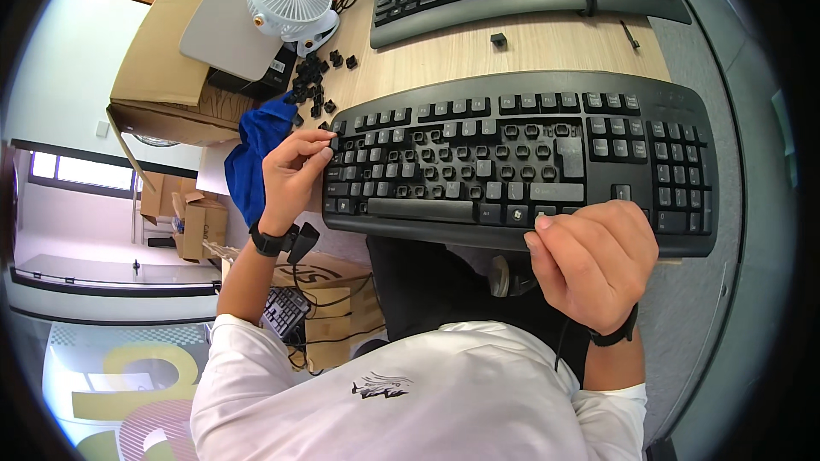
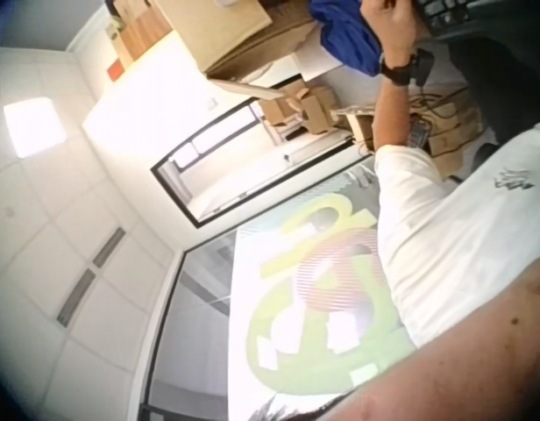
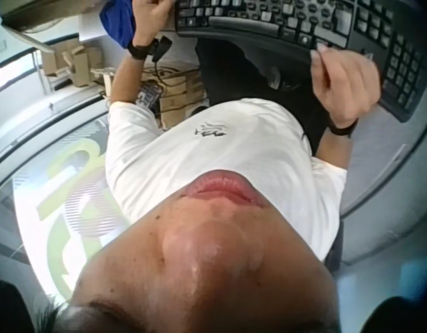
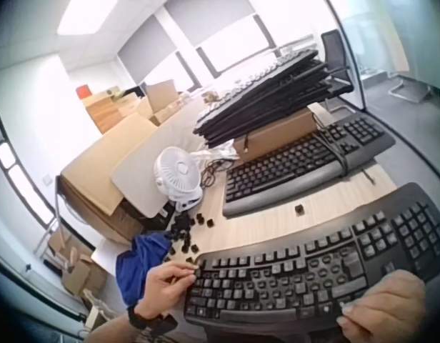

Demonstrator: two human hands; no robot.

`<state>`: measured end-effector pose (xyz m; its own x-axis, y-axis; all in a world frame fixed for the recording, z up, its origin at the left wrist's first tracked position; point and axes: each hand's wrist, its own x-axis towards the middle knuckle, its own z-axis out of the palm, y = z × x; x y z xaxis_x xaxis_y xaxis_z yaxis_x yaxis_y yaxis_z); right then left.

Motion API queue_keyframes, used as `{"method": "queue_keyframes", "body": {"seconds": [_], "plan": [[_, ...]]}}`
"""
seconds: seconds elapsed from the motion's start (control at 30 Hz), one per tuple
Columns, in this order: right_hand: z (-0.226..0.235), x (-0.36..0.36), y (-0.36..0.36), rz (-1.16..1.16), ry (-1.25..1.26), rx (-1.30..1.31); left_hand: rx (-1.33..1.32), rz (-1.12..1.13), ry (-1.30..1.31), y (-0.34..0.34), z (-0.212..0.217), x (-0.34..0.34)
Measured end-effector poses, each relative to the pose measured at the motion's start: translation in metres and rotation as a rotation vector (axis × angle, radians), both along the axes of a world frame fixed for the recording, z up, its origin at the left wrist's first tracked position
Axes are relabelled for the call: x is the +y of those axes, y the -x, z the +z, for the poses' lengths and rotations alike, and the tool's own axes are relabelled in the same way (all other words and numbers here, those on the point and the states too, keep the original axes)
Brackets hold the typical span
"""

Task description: Assembling keycaps onto a computer keyboard.

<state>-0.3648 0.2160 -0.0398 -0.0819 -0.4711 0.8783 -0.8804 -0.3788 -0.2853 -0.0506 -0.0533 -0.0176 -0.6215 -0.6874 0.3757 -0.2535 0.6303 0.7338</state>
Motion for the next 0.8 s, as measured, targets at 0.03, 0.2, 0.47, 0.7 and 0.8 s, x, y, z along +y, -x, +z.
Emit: {"method": "queue_keyframes", "body": {"seconds": [0.03, 0.2, 0.47, 0.7, 0.8], "plan": [[0.000, 0.000, 0.000, 0.002, -0.003, 0.006, 0.006, -0.011, 0.004, -0.001, 0.000, -0.001], [0.000, 0.001, 0.001, 0.006, -0.009, 0.005, -0.176, -0.071, 0.165, 0.006, 0.025, 0.000], [0.001, -0.001, 0.001, 0.003, -0.011, 0.005, -0.329, -0.158, 0.191, 0.009, 0.035, -0.007], [0.002, -0.001, 0.002, -0.001, -0.008, -0.007, -0.396, -0.195, 0.231, 0.014, 0.046, -0.008], [0.000, 0.000, 0.001, -0.003, -0.016, -0.010, -0.458, -0.176, 0.213, 0.017, 0.051, -0.004]]}}
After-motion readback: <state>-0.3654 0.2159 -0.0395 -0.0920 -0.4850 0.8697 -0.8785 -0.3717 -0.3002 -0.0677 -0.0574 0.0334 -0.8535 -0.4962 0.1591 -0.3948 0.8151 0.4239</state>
